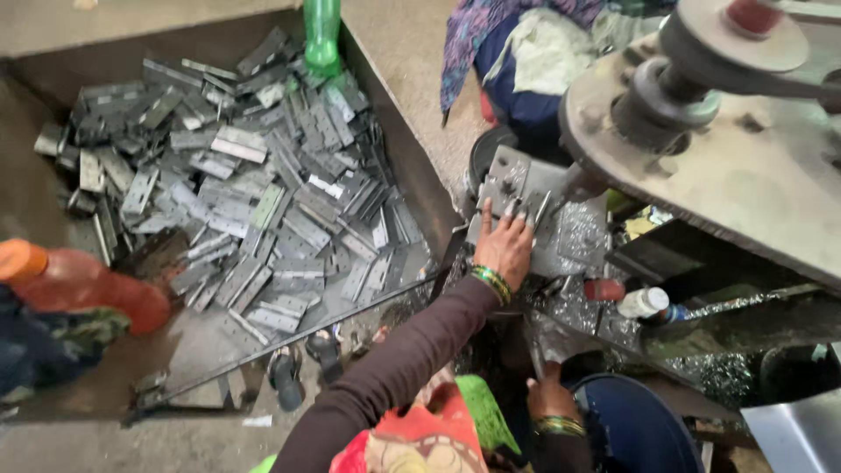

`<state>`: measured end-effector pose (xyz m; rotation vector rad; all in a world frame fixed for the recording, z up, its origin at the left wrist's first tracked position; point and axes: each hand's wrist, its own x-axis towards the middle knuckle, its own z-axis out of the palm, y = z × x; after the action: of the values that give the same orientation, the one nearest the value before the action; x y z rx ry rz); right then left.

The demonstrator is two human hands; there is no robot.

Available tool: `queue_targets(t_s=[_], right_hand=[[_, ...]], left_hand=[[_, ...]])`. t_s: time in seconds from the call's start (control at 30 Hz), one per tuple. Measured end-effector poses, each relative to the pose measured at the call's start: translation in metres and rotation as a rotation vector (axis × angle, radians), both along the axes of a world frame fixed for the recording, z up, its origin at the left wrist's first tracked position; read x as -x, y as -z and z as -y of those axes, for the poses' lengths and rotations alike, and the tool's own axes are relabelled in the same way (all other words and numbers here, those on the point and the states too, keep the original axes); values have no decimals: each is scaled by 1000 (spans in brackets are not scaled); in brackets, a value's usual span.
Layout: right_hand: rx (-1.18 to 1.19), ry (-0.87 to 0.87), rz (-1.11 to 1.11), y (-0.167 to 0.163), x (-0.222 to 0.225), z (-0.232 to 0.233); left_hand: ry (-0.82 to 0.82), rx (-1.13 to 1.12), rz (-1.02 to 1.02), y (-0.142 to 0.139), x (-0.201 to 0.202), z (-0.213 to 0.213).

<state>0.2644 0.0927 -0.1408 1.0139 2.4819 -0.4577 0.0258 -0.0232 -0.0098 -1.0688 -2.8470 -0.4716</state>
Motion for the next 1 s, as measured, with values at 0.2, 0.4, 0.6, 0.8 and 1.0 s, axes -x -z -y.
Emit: queue_targets(t_s=[0.2,0.4,0.6,0.8,1.0], right_hand=[[-179,-18,58,-61,12,-3],[-108,41,-41,-40,-1,26],[-130,-84,65,-65,21,-24],[-128,-165,-35,-109,27,-7],[-231,-86,-52,-139,25,20]], left_hand=[[-75,25,-59,-7,13,-17],[-30,102,-3,-11,10,-11],[2,70,-71,-10,8,-16],[-52,18,-286,-6,-4,-11],[-44,-18,-271,-11,-4,-12]])
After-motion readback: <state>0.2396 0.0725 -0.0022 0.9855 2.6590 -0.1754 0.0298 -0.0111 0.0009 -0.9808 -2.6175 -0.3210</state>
